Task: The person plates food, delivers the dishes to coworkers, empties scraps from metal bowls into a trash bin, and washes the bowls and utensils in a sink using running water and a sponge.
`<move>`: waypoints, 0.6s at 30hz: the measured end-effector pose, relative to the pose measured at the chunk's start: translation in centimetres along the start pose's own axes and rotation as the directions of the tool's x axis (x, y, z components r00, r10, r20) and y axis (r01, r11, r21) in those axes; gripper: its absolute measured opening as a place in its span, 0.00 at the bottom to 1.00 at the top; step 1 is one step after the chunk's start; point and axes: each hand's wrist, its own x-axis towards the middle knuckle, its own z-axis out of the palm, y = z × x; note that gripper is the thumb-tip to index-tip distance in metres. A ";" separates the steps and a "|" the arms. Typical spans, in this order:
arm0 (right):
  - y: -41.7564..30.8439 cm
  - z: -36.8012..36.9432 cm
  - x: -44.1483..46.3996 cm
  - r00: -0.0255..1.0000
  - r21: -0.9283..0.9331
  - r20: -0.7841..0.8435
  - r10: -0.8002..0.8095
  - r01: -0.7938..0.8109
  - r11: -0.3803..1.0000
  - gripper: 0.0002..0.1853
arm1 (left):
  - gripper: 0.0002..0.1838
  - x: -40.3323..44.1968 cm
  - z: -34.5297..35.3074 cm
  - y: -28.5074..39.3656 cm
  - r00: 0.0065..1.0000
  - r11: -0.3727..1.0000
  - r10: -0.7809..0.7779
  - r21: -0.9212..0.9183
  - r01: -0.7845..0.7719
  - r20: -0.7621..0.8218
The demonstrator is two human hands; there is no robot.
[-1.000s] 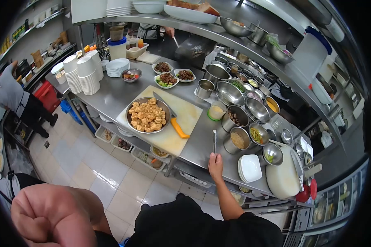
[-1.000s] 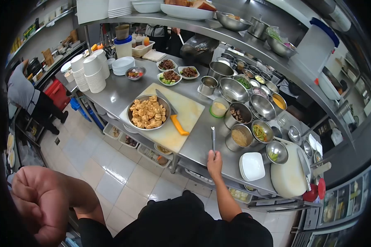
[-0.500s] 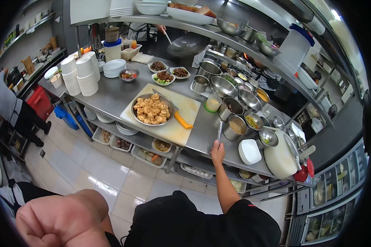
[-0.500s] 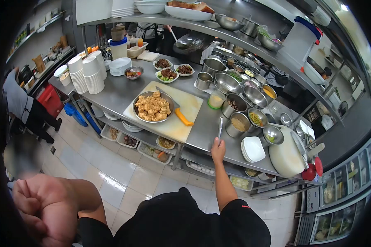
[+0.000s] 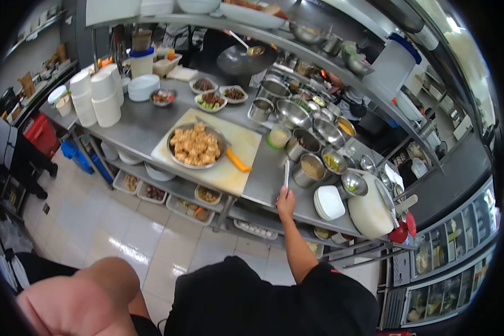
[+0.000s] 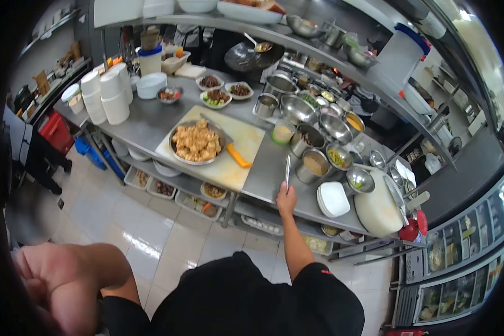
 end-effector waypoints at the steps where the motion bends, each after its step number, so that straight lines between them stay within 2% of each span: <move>1: 0.2 0.0 0.1 1.000 0.019 -0.009 -0.016 0.017 1.000 0.23 | 0.15 -0.5 0.7 -0.1 0.998 0.994 -0.056 -0.097 0.056 0.006; 3: 0.4 0.2 0.2 0.996 0.129 0.031 0.080 -0.084 0.988 0.22 | 0.15 -1.6 2.1 -1.0 0.997 0.987 -0.064 -0.150 0.058 -0.039; 4: 0.2 0.5 0.6 0.996 0.141 0.045 0.080 -0.086 0.986 0.22 | 0.16 -2.1 2.9 -1.4 0.996 0.983 -0.068 -0.176 0.056 -0.062; 5: 0.2 0.4 0.7 0.996 0.154 0.049 0.078 -0.085 0.984 0.22 | 0.08 -3.1 2.1 -1.0 0.965 0.990 -0.125 -0.098 0.104 -0.232; 7: 0.8 0.2 0.3 0.993 0.160 0.064 0.104 -0.113 0.981 0.21 | 0.05 -5.5 1.2 -0.9 0.901 0.961 -0.272 -0.044 0.273 -0.338; 9: 1.3 0.1 1.0 0.993 0.219 0.111 0.049 -0.072 0.973 0.20 | 0.04 -9.1 0.7 -0.9 0.778 0.823 -0.531 0.014 0.568 -0.336; 10: 1.3 -0.2 0.9 0.991 0.216 0.119 0.061 -0.086 0.973 0.20 | 0.04 -11.6 0.0 -0.9 0.695 0.700 -0.654 0.107 0.706 -0.300; 11: 0.6 -0.5 1.2 0.978 0.243 0.166 0.129 -0.167 0.955 0.20 | 0.07 -15.7 -0.9 -1.8 0.844 0.592 -0.521 0.659 0.463 -0.124; 12: 0.0 -0.6 1.7 0.959 0.270 0.213 0.188 -0.243 0.932 0.20 | 0.08 -18.3 -1.2 -0.5 0.563 0.446 -0.797 0.415 0.793 -0.218; 13: -0.1 -0.5 2.0 0.960 0.322 0.208 0.186 -0.247 0.914 0.19 | 0.08 -21.5 -2.8 -0.2 0.434 0.295 -0.897 0.618 0.728 -0.083; 14: -0.2 -0.3 2.4 0.960 0.329 0.211 0.183 -0.246 0.912 0.19 | 0.09 -24.0 -3.4 0.8 0.157 0.095 -0.987 0.669 0.737 -0.032; 15: -0.2 -0.2 2.7 0.977 0.297 0.151 0.151 -0.190 0.936 0.19 | 0.12 -26.8 -5.3 2.4 -0.209 -0.130 -0.978 0.743 0.656 0.014; 16: 0.0 -0.1 2.8 0.988 0.257 0.093 0.120 -0.140 0.956 0.18 | 0.20 -31.4 -9.4 5.4 -0.487 -0.127 -0.859 0.852 0.508 0.162; 17: 0.3 0.0 2.7 0.987 0.258 0.097 0.126 -0.147 0.955 0.18 | 0.31 -37.1 -14.1 10.0 -0.749 -0.102 -0.631 0.937 0.335 0.200; 18: 0.5 0.4 2.9 0.994 0.253 0.032 0.107 -0.111 0.961 0.18 | 0.38 -37.6 -14.3 11.3 -0.972 -0.070 -0.202 0.989 0.132 0.115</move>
